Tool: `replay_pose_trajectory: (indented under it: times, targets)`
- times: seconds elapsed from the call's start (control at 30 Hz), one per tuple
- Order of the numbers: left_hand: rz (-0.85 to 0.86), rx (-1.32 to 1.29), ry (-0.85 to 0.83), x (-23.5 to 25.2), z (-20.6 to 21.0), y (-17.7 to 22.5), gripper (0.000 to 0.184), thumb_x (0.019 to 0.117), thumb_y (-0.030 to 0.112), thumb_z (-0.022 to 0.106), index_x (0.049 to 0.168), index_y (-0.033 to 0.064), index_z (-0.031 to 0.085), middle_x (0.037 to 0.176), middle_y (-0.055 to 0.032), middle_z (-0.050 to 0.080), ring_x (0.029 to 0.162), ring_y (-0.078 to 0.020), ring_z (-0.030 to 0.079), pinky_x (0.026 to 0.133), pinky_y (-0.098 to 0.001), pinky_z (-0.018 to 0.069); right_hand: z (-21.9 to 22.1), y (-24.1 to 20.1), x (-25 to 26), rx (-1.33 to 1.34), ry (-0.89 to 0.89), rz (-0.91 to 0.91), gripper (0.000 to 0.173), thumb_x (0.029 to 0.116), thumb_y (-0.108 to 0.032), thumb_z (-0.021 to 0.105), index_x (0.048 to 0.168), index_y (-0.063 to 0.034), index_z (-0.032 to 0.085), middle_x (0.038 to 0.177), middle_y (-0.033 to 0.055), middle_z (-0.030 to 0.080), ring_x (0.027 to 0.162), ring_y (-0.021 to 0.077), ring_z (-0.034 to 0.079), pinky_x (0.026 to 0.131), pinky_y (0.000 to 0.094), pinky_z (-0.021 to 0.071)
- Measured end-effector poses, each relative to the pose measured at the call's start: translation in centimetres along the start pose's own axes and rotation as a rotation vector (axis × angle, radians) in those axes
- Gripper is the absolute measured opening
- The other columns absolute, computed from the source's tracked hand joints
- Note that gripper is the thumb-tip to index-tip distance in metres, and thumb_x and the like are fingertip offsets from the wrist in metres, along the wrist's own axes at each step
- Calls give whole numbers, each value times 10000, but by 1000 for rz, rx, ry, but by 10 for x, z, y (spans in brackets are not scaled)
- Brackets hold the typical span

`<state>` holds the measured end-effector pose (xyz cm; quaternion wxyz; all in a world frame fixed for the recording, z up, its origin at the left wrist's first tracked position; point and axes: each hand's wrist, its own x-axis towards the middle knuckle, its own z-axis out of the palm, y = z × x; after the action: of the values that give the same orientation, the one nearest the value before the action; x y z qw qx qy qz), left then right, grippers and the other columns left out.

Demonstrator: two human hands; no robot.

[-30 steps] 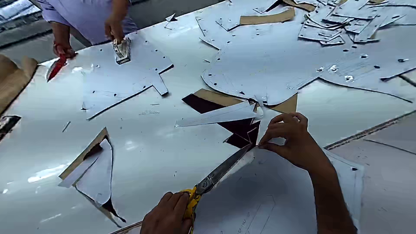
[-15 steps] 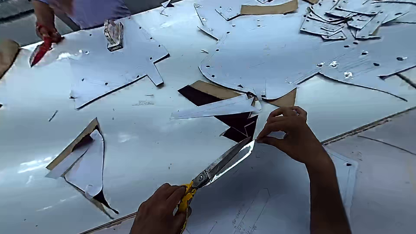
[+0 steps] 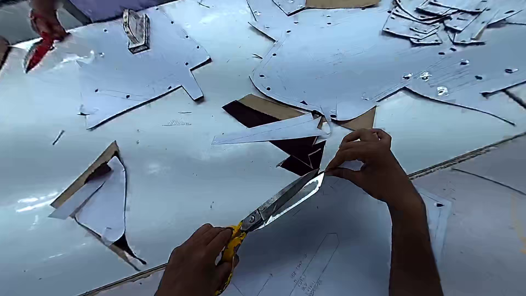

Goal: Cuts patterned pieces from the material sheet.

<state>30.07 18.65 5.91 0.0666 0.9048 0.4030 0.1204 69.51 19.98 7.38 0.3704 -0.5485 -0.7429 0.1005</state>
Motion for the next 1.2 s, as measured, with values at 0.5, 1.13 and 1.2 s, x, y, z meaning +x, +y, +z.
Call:
replay_pose_trajectory:
  times: [0.5, 1.13, 1.2]
  targets:
    - [20, 8, 15, 4, -3, -3, 249, 698, 278, 686, 857, 95, 744, 783, -25, 706, 681, -223, 675, 536, -370, 538, -1, 4, 1, 15, 12, 20, 46, 795, -288, 821, 807, -245, 809, 830, -66, 727, 1112, 229, 612, 1031, 631, 260]
    - [15, -19, 2, 7, -4, -8, 267, 707, 286, 657, 877, 115, 771, 746, 5, 672, 652, -180, 648, 534, -343, 529, -3, 4, 2, 26, 7, 12, 67, 799, -292, 824, 820, -230, 811, 831, -43, 723, 1111, 240, 609, 1042, 638, 247]
    - [19, -17, 2, 7, -3, -9, 261, 713, 291, 656, 871, 117, 771, 746, 7, 675, 652, -173, 647, 535, -334, 528, -2, 4, 2, 25, 12, 6, 69, 797, -290, 830, 817, -228, 808, 833, -44, 727, 1114, 240, 612, 1042, 637, 253]
